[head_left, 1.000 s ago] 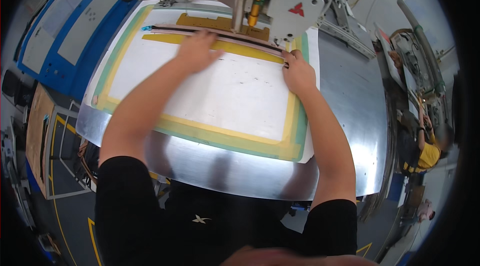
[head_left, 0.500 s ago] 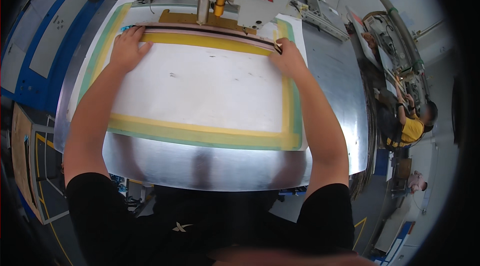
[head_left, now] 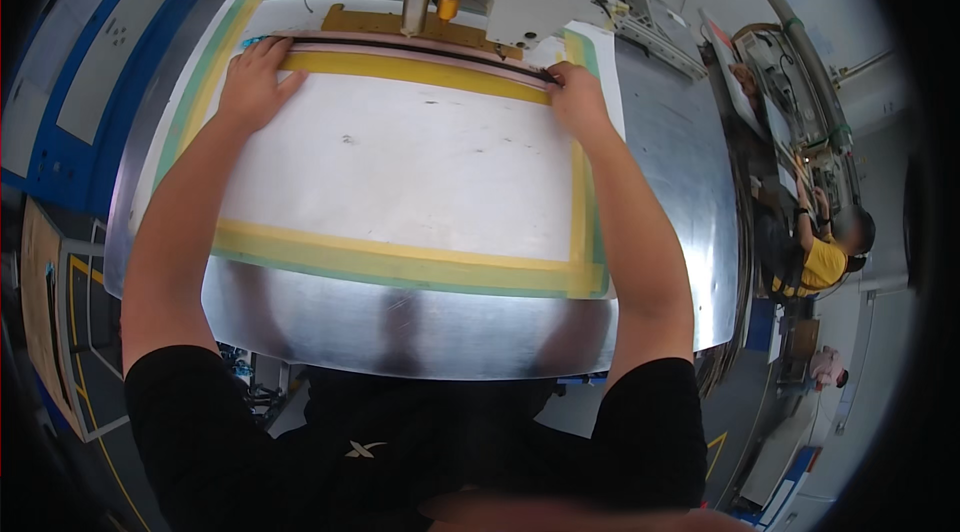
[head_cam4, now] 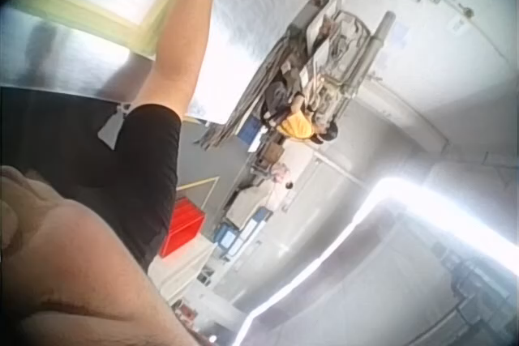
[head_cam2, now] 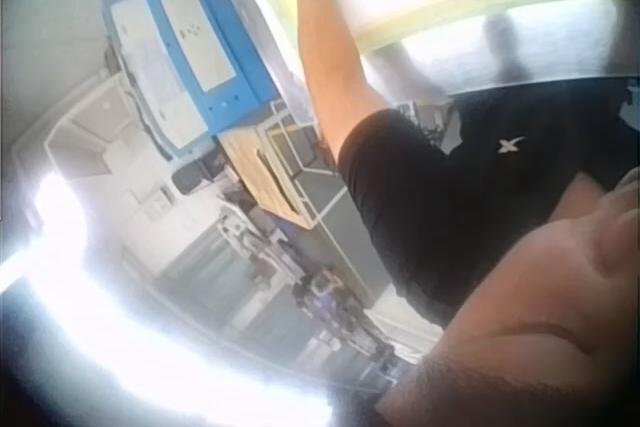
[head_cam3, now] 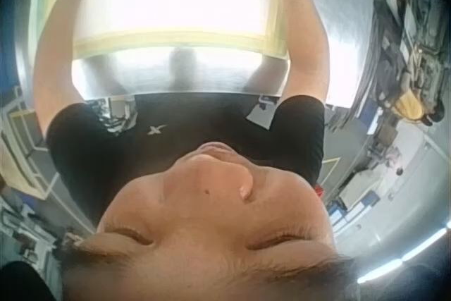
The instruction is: Using an industrial sewing machine to assemble and finish black leather straps.
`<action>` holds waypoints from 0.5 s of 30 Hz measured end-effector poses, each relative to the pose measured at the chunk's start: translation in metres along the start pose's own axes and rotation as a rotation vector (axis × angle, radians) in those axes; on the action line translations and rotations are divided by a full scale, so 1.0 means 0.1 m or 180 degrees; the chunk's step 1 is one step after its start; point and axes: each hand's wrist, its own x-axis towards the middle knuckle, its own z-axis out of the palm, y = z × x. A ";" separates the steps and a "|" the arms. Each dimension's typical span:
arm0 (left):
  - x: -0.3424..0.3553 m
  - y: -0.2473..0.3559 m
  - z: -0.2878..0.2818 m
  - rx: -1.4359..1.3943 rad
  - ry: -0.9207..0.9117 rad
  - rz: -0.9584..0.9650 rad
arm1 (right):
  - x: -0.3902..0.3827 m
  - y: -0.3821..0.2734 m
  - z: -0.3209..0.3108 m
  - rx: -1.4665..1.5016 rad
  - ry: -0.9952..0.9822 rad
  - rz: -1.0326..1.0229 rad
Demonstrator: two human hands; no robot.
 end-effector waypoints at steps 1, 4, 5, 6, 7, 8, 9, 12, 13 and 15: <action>-0.01 -0.02 -0.01 0.0013 0.0003 -0.0017 | 0.01 0.01 0.02 0.0089 0.0060 0.0028; 0.00 -0.05 0.00 0.0030 -0.0003 -0.0034 | 0.01 0.10 0.11 0.0581 0.0631 -0.0108; 0.02 -0.03 0.01 -0.0004 -0.0052 -0.0024 | -0.01 0.13 0.15 0.0601 0.0630 -0.0124; 0.05 -0.01 0.02 -0.0036 -0.0105 -0.0012 | -0.06 0.17 0.19 0.0297 0.0855 -0.0348; 0.03 -0.02 0.02 0.0000 -0.0119 -0.0033 | -0.14 0.13 0.23 0.0006 0.1059 -0.0566; 0.01 -0.03 0.02 -0.0004 -0.0071 -0.0076 | -0.18 0.08 0.25 0.0046 0.1038 -0.0570; 0.00 -0.05 0.03 -0.0007 -0.0027 -0.0116 | -0.21 0.04 0.25 -0.0159 0.0880 -0.0473; 0.01 -0.09 0.08 0.0207 0.0171 -0.0086 | -0.26 -0.05 0.21 -0.0493 0.0638 -0.0346; 0.02 -0.07 0.08 0.0240 0.0149 -0.0069 | -0.24 -0.06 0.20 -0.0661 0.0613 -0.0314; 0.04 -0.03 0.06 0.0125 0.0031 -0.0162 | -0.24 -0.08 0.20 -0.0633 0.0601 -0.0260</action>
